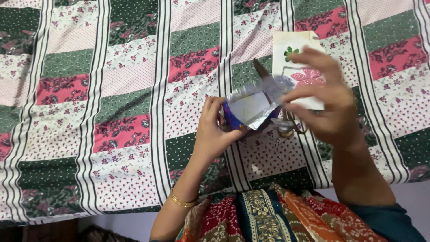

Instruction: The person decorates a small blue gift box by attaching a yellow heart-shaped embellishment and a white ribbon. They use scissors to cut the ribbon and tape to secure the decorations. The person adjusts the placement of the embellishments and trims excess ribbon.

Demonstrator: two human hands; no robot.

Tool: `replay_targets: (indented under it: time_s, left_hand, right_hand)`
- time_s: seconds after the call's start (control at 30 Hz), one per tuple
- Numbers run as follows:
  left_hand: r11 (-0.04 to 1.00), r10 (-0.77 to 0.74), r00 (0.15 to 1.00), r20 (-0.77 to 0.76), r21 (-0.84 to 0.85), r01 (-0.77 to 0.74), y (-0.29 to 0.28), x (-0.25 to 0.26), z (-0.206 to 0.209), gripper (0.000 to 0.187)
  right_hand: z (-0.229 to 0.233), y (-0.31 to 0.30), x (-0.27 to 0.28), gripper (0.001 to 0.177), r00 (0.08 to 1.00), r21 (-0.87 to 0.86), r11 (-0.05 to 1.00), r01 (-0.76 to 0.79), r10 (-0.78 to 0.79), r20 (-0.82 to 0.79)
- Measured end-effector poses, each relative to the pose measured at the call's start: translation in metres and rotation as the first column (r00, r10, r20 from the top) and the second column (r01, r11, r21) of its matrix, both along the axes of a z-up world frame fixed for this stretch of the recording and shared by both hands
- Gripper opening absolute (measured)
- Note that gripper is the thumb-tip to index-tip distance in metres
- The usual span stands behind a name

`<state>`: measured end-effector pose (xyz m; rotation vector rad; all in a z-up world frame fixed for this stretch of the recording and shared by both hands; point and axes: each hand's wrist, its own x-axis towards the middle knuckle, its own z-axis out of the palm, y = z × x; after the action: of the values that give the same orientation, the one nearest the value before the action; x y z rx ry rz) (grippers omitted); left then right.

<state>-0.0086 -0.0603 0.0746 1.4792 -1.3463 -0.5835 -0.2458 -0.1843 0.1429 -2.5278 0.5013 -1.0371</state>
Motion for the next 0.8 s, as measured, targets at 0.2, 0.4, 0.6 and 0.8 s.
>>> replay_targets:
  time_s: [0.2, 0.4, 0.6, 0.8]
  left_hand:
    - [0.995, 0.070, 0.996, -0.048, 0.068, -0.066, 0.006, 0.007, 0.002, 0.063]
    - [0.999, 0.028, 0.999, -0.014, 0.045, -0.028, 0.004, 0.018, -0.013, 0.088]
    - [0.969, 0.022, 0.997, -0.077, 0.247, -0.002, 0.013, 0.041, -0.015, 0.107]
    - [0.975, 0.222, 0.844, 0.488, -0.112, -0.191, 0.015, 0.061, 0.008, 0.062]
  right_hand:
    - [-0.030, 0.006, -0.008, 0.117, 0.996, 0.412, 0.911, -0.004, -0.034, 0.085]
    - [-0.092, 0.011, 0.021, 0.128, 0.988, 0.425, 0.901, -0.089, 0.133, -0.075]
    - [-0.109, 0.026, 0.046, 0.111, 0.999, 0.687, 0.724, -0.053, 0.036, 0.040]
    - [-0.130, 0.066, 0.094, 0.065, 0.884, 0.939, -0.198, -0.280, -0.436, 0.171]
